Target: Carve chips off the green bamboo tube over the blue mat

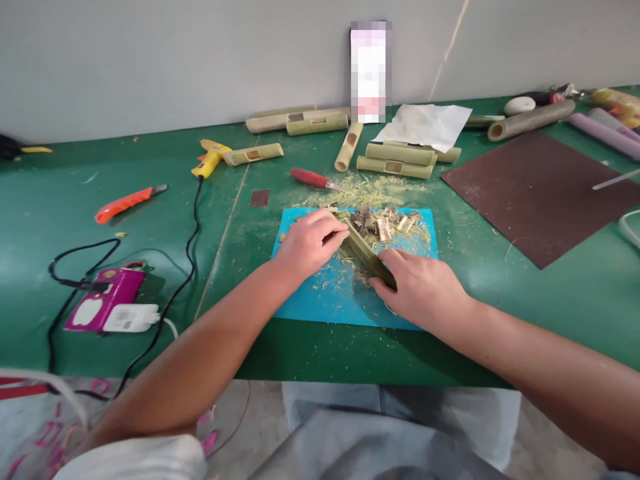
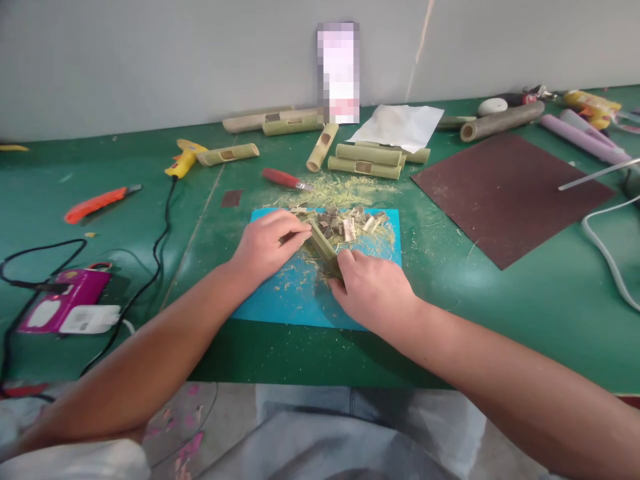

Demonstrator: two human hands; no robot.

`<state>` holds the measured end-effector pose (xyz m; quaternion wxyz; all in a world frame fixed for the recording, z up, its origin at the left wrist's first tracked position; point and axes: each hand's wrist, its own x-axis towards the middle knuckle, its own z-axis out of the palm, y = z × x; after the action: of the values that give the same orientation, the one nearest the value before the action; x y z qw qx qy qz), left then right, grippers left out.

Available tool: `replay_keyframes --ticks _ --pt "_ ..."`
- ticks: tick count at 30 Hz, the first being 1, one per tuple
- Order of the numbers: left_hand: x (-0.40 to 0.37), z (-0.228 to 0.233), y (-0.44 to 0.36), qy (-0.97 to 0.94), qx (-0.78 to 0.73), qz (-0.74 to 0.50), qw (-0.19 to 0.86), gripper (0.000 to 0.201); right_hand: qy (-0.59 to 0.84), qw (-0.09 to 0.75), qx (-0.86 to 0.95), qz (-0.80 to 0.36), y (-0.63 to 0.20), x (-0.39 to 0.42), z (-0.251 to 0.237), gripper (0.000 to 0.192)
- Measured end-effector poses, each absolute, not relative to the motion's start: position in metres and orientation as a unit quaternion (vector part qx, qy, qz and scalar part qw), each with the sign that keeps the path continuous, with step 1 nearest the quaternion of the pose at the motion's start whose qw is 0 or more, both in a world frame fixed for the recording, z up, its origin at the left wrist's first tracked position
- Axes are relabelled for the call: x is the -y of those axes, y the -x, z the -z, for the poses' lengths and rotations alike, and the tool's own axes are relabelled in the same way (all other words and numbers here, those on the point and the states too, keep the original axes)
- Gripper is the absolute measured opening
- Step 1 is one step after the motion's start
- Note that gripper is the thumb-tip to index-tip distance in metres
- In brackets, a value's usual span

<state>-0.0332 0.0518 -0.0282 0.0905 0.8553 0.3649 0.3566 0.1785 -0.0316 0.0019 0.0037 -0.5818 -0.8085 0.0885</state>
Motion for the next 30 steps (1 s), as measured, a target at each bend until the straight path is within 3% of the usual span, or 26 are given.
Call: replay_keyframes --ticks 10,20,26,30 --pt "-0.049 0.026 0.037 -0.847 -0.380 -0.338 0.157 0.011 0.575 0.001 0.814 -0.087 -0.179 0.031 -0.002 0.023" --pt "-0.049 0.023 0.038 -0.827 -0.401 -0.363 0.150 0.007 0.573 0.001 0.815 -0.088 -0.179 0.032 -0.001 0.023" --pt "-0.038 0.020 0.028 -0.680 -0.477 -0.425 0.360 0.010 0.576 -0.008 0.812 -0.092 -0.178 0.032 -0.003 0.022" --pt "-0.036 0.020 0.025 -0.643 -0.481 -0.441 0.401 0.011 0.576 -0.009 0.812 -0.092 -0.178 0.032 -0.003 0.021"
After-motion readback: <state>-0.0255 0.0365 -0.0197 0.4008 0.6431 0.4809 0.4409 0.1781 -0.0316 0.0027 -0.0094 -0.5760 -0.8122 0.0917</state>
